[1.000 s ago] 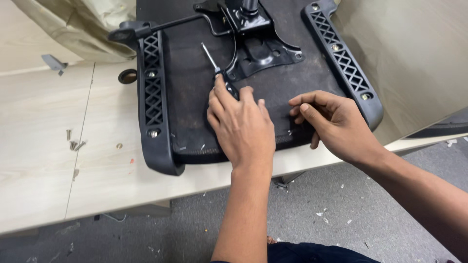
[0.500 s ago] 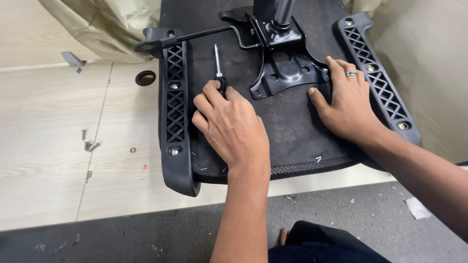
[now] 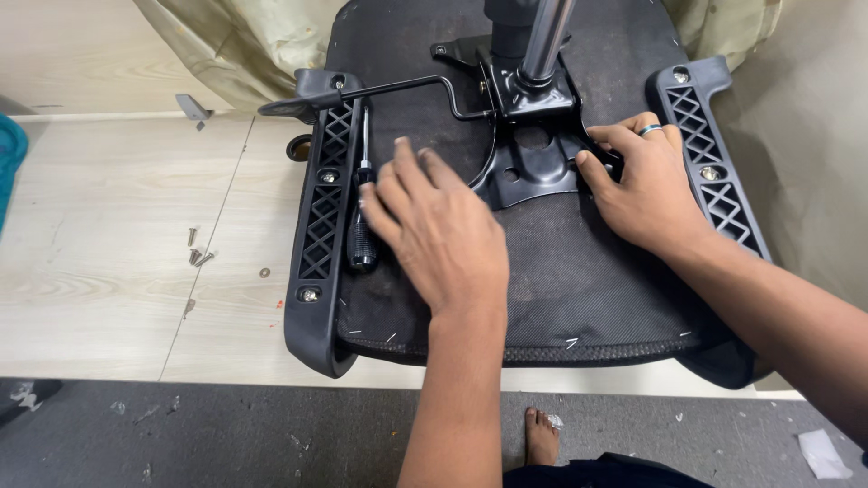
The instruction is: The person uses a screwdriver to remove screws from the underside of an office chair, detaching the seat from the central column and base. They then remove screws from the armrests, separating them from the seat.
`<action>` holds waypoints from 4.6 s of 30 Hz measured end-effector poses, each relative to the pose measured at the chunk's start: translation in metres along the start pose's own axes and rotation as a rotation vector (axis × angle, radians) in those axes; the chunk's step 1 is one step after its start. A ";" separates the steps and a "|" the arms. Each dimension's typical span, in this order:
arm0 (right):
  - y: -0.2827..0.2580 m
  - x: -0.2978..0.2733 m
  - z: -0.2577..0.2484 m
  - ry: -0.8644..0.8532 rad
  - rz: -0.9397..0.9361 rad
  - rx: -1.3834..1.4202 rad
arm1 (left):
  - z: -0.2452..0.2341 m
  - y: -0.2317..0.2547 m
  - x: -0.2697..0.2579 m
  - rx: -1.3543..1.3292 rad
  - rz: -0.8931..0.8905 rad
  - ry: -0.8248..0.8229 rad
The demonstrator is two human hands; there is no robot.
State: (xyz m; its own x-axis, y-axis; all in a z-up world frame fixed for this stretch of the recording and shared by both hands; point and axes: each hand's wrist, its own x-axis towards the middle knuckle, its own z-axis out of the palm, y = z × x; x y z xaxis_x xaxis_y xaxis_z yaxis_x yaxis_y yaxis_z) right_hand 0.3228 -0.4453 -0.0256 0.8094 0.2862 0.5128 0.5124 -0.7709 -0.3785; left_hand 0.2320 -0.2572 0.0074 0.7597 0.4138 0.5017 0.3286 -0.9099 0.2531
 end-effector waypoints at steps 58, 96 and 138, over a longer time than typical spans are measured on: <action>0.001 0.024 0.007 -0.138 0.001 -0.129 | 0.015 0.022 0.010 -0.080 -0.023 -0.173; 0.001 0.034 -0.020 -0.532 0.025 -0.169 | -0.008 -0.019 0.048 -0.733 -0.289 -0.799; -0.013 0.097 -0.076 -0.711 0.293 0.036 | 0.061 0.039 0.056 -2.695 -0.443 -1.257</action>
State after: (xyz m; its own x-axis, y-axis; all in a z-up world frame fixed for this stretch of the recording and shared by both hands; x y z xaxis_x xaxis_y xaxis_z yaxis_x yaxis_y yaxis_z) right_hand 0.3724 -0.4503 0.0873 0.8969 0.3795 -0.2269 0.2473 -0.8560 -0.4540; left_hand 0.3219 -0.2714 -0.0054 0.8801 -0.4180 0.2250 0.3721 0.9018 0.2198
